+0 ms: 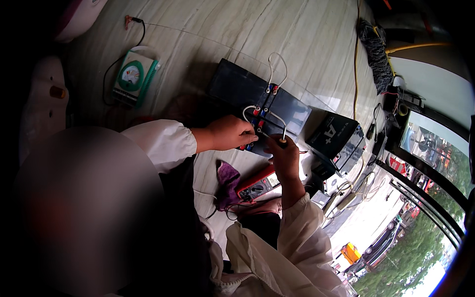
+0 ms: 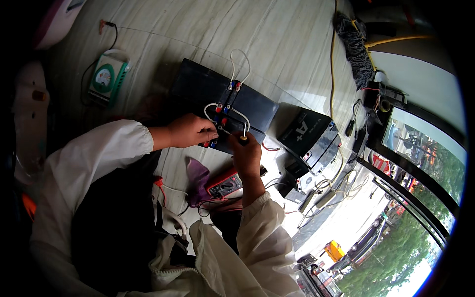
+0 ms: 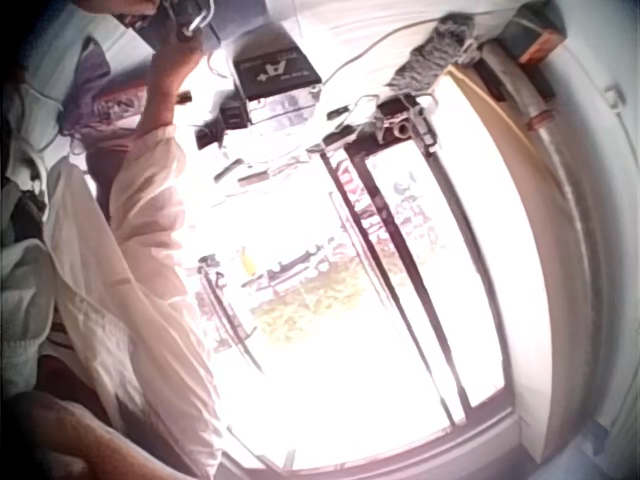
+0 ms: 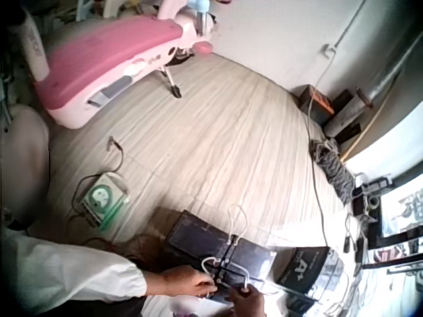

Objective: The person sits on the floor and uses a screwdriver to tighten connections on a series of black batteries. They also use a multimeter to check the electrical readings of the battery terminals.

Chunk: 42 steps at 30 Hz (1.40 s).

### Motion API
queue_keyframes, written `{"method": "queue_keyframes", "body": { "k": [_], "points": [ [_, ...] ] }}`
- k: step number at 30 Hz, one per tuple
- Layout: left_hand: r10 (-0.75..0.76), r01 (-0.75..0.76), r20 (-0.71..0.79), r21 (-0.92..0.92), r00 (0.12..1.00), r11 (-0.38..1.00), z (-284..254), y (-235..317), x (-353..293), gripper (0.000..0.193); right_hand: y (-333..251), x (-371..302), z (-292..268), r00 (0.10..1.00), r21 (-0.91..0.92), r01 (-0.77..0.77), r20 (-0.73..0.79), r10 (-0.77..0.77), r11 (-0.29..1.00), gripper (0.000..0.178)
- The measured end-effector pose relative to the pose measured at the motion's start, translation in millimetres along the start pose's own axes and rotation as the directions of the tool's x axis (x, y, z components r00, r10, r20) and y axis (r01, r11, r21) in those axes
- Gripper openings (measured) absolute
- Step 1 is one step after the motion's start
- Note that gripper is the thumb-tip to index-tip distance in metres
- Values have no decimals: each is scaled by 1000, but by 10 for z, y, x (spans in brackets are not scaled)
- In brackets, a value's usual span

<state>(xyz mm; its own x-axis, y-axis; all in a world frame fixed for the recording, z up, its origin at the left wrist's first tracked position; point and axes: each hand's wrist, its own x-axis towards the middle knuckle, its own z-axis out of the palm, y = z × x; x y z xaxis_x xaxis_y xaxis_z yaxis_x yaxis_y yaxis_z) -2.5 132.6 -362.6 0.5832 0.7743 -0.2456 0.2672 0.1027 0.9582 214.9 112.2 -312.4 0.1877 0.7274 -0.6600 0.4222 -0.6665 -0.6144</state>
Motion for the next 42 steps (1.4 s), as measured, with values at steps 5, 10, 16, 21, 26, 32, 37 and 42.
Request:
{"method": "queue_keyframes", "body": {
  "k": [5,10,16,21,26,32,37,42],
  "points": [
    [-239,237,30,-308,970,922,60,22,96,23,-70,-94,131,1000,54,4,12,-4,999,20],
    [-177,172,-18,-158,984,972,74,-56,111,19,-168,-115,71,998,-2,4,69,-4,1000,31],
    [-200,194,-49,-99,979,976,83,-14,122,18,-17,-64,-85,961,-118,272,-11,-275,955,33],
    [-231,229,-1,-134,973,964,64,-29,112,16,-308,-197,-13,918,-466,346,-10,-396,814,24],
    [-233,238,49,-201,971,950,49,-29,114,15,-287,-222,33,875,-461,410,-43,-482,787,21],
    [-221,232,103,-107,970,967,11,-15,130,17,-268,-210,47,869,-459,427,-28,-493,779,22],
    [-216,226,95,-109,972,968,12,-14,121,16,-280,-213,56,864,-481,433,-18,-502,762,23],
    [-206,212,79,-82,975,974,11,-10,114,15,-260,-218,74,840,-501,468,-3,-543,728,23]
  ]
}}
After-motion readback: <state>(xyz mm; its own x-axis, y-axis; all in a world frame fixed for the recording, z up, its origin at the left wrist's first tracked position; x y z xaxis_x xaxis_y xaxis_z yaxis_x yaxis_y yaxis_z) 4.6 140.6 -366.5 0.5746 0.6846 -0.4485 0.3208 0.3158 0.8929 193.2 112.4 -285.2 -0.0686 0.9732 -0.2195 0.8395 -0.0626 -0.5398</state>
